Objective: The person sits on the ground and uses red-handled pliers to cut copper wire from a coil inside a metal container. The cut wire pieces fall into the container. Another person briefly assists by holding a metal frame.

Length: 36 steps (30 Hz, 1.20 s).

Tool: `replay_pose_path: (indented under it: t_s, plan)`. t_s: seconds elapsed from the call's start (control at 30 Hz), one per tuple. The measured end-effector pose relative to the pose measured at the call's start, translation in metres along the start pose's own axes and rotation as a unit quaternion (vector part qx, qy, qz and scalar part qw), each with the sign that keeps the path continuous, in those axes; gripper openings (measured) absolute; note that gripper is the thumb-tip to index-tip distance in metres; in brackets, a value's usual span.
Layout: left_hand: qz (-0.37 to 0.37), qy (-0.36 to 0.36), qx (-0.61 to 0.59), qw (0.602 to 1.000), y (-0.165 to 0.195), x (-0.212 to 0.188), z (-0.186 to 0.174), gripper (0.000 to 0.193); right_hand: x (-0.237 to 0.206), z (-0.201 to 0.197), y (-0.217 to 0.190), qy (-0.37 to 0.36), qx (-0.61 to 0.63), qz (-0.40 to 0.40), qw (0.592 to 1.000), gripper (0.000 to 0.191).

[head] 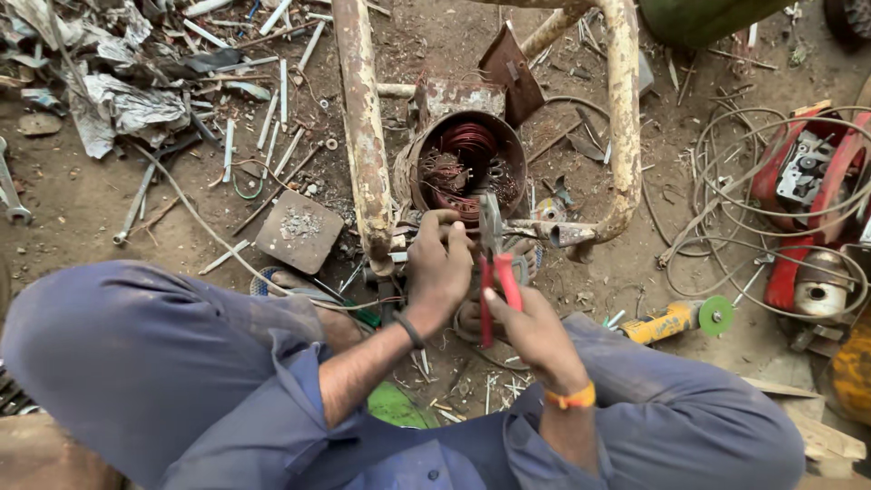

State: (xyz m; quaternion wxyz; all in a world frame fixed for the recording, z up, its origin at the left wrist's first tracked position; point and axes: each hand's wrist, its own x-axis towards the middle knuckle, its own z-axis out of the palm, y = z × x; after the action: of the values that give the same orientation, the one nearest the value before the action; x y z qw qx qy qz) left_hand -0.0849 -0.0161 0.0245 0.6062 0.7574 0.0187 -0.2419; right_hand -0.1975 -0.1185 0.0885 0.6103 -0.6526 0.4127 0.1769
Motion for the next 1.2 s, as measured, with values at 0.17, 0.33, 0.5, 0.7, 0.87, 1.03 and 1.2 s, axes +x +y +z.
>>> replay_pose_path:
  t_s: [0.17,0.33,0.5,0.7,0.87,1.03,1.2]
  plan:
    - [-0.179,-0.179,-0.252,0.934,0.010,0.030,0.005,0.058,-0.017,-0.027,0.000,0.006,-0.166,-0.067,0.984,0.024]
    - [-0.108,-0.195,-0.189,0.956,0.012,0.029,0.004,0.083,-0.015,-0.031,0.003,0.032,-0.227,-0.012,0.973,0.027]
    - [-0.058,-0.113,-0.150,0.980,-0.006,0.040,-0.010,0.054,-0.017,-0.032,0.003,0.028,-0.252,-0.009,0.967,0.027]
    - [0.131,-0.026,0.199,0.971,-0.005,0.040,-0.014,0.022,-0.017,-0.027,-0.004,0.032,-0.230,-0.031,0.972,0.034]
    - [0.282,-0.023,0.355,0.891,0.008,0.037,-0.016,0.014,-0.015,-0.023,-0.003,0.028,-0.256,-0.050,0.965,0.044]
    - [0.306,-0.017,0.383,0.872,0.014,0.037,-0.018,0.014,-0.011,-0.027,0.011,0.040,-0.257,0.008,0.965,0.040]
    - [0.266,-0.032,0.408,0.873,0.017,0.041,-0.013,0.015,-0.019,-0.035,0.031,-0.049,-0.047,-0.014,0.998,0.031]
